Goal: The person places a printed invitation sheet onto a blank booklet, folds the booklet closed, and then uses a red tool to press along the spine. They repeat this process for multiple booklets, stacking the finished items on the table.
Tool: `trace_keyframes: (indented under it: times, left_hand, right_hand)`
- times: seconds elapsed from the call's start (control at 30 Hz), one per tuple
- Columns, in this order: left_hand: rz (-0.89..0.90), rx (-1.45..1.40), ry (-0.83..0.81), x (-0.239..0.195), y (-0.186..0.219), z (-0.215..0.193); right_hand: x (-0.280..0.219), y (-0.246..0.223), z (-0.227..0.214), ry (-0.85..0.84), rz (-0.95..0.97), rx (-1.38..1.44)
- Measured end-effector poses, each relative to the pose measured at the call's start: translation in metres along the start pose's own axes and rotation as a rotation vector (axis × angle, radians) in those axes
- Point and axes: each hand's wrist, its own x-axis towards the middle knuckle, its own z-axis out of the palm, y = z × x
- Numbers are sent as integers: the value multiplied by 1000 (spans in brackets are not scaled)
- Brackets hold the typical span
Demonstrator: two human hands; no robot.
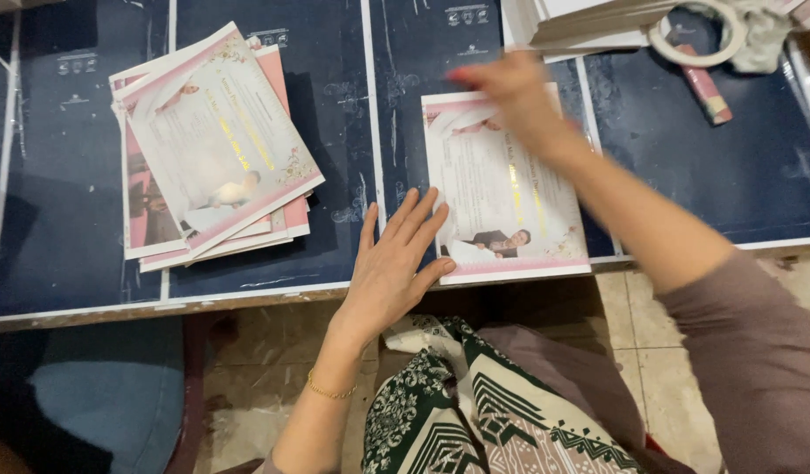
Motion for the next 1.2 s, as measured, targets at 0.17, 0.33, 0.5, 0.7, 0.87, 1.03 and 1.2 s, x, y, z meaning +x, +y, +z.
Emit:
trace_keyframes:
  times: [0.17,0.33,0.5,0.7,0.87,1.03,1.2]
  left_hand:
    - [-37,-126,11,-1,4,-2]
    - [18,-28,-53,-2,8,1]
    - [124,111,72,-5,24,15]
    - [157,-468,655,0,20,-87]
    - [-205,-46,1075,11,-58,-170]
    - [-334,390,929,15,-220,-124]
    - [-228,303,635,120,-179,-107]
  right_hand:
    - [-95,17,-42,-22,18,-233]
    - [-166,-119,-79,-137,7,-61]
    - [-176,-98,-121,-47,-4,-50]
    - [-176,-19,-142,75,300,-250]
    - [-182,-15,-129,-42,312,-472]
    - [-176,-20,-128,-43,329,-532]
    - [-177,-15,-124,-72,350,-588]
